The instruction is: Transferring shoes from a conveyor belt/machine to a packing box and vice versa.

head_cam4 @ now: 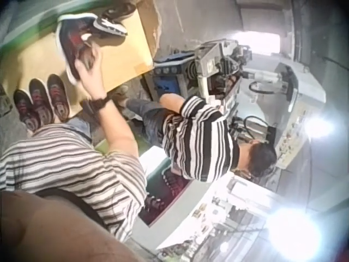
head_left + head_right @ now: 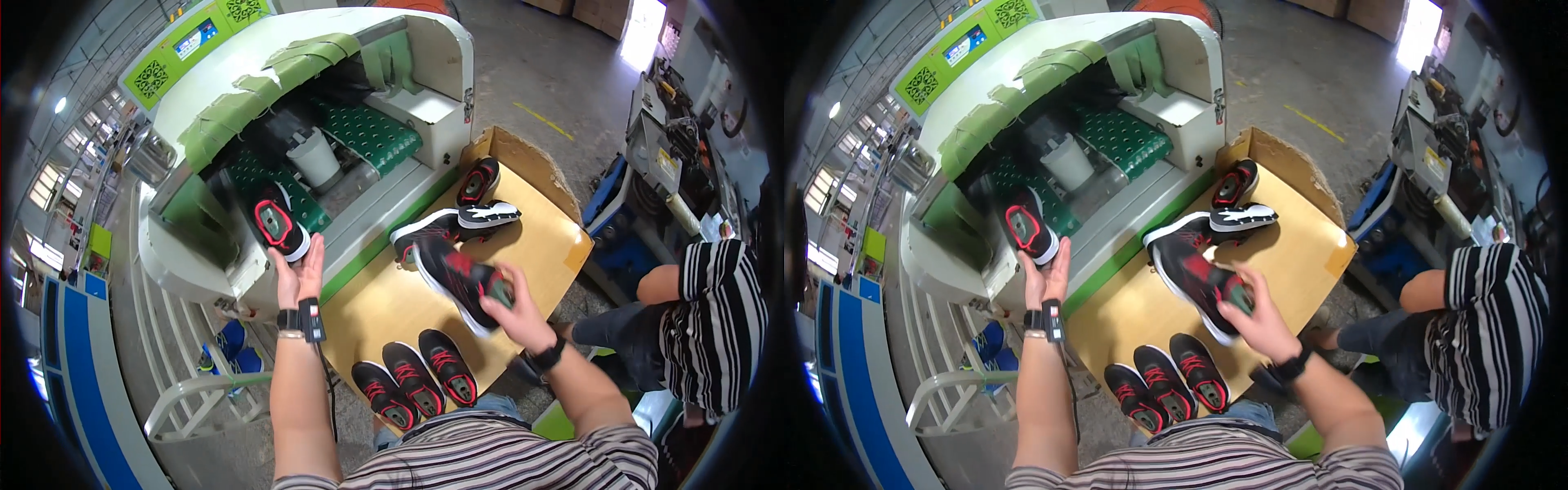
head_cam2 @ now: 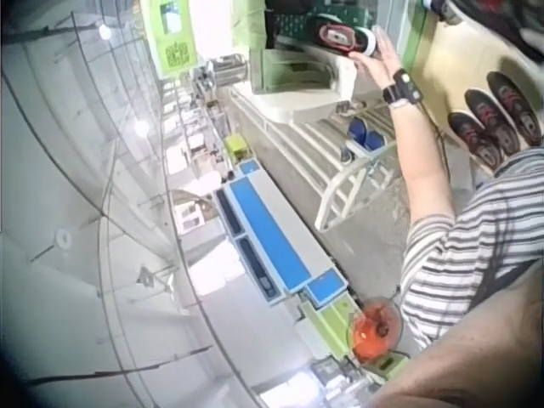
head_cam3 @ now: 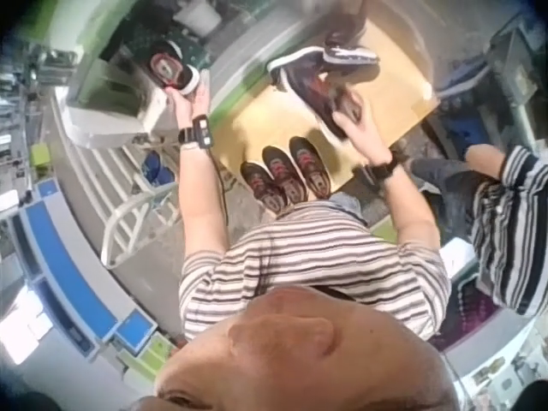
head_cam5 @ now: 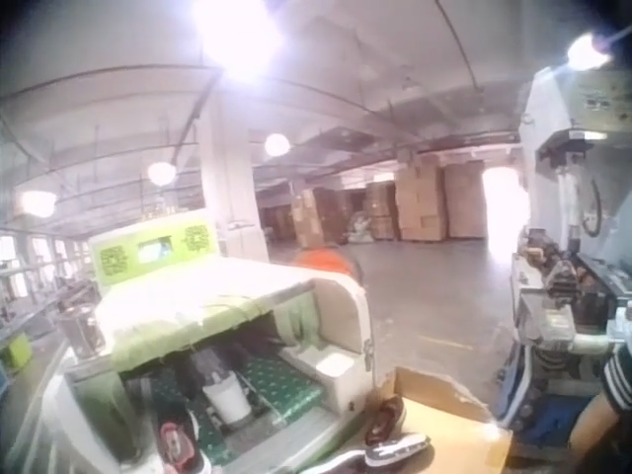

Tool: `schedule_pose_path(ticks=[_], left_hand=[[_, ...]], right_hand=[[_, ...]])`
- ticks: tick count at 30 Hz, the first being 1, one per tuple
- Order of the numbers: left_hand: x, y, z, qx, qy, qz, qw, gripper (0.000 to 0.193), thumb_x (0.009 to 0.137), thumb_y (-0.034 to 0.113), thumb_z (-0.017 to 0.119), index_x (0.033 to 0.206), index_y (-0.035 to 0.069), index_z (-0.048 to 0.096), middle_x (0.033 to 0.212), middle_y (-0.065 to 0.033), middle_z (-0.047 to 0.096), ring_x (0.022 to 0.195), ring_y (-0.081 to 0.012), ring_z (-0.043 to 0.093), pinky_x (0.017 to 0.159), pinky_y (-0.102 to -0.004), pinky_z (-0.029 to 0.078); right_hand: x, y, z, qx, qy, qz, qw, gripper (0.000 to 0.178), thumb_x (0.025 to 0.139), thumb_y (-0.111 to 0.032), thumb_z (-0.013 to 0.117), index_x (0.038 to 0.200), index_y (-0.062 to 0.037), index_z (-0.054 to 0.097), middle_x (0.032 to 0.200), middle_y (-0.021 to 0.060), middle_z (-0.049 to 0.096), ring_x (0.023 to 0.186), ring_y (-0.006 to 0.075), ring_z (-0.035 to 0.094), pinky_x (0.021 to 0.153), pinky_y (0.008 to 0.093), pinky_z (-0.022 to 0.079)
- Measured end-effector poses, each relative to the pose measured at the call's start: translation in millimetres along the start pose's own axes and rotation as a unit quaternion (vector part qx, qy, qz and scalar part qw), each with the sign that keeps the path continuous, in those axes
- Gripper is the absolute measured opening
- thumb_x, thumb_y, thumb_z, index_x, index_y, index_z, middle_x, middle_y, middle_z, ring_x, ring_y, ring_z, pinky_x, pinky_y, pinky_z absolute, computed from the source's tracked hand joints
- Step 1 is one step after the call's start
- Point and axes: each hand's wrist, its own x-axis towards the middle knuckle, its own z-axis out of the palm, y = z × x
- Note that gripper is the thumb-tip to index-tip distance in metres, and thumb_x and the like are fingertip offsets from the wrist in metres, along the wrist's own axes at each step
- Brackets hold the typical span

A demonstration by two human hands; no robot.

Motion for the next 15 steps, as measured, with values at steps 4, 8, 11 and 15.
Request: schedule_pose_path(ticks=[4,8,11,15], left_hand=[[-18,-24,0,0.116,-0.053,-0.044,0.991,0.073,0.099,0.048,0.048,0.144,-0.008,0.029,0.148,-0.018,0.042,0.133,-0.0288,0.046,0.109,-0.0408,0.043],[-45,-48,-26,0.179,-0.064,-0.169,0.967,0.05,0.102,0.035,0.048,0.138,0.001,0.044,0.139,-0.0166,0.052,0.126,-0.029,0.053,0.105,-0.042,0.045],[-81,-36,-66,0.203,0.004,-0.189,0.961,0.041,0.102,0.029,0.047,0.133,0.004,0.052,0.135,-0.0138,0.056,0.124,-0.0283,0.055,0.103,-0.0431,0.047],[-131,-2,-125,0.217,0.097,-0.177,0.955,0.036,0.1,0.03,0.051,0.127,0.006,0.057,0.131,-0.013,0.059,0.12,-0.0283,0.057,0.1,-0.0455,0.048]], right_hand=[[143,-49,42,-0.065,0.075,-0.227,0.969,0.061,0.089,-0.017,0.067,0.139,-0.0036,0.036,0.132,0.0205,0.048,0.126,0.0318,0.05,0.104,0.0381,0.04],[294,-19,98,-0.195,0.152,-0.246,0.937,0.073,0.082,-0.021,0.071,0.144,-0.0112,0.033,0.135,0.0238,0.049,0.12,0.0422,0.052,0.104,0.0443,0.041],[316,10,150,-0.29,0.169,-0.179,0.925,0.084,0.083,-0.023,0.071,0.151,-0.0169,0.023,0.143,0.0223,0.042,0.124,0.0443,0.048,0.107,0.0493,0.037],[294,39,126,-0.275,0.263,-0.256,0.889,0.058,0.083,-0.023,0.063,0.137,-0.0121,0.046,0.134,0.0186,0.05,0.124,0.0361,0.046,0.103,0.0534,0.037]])
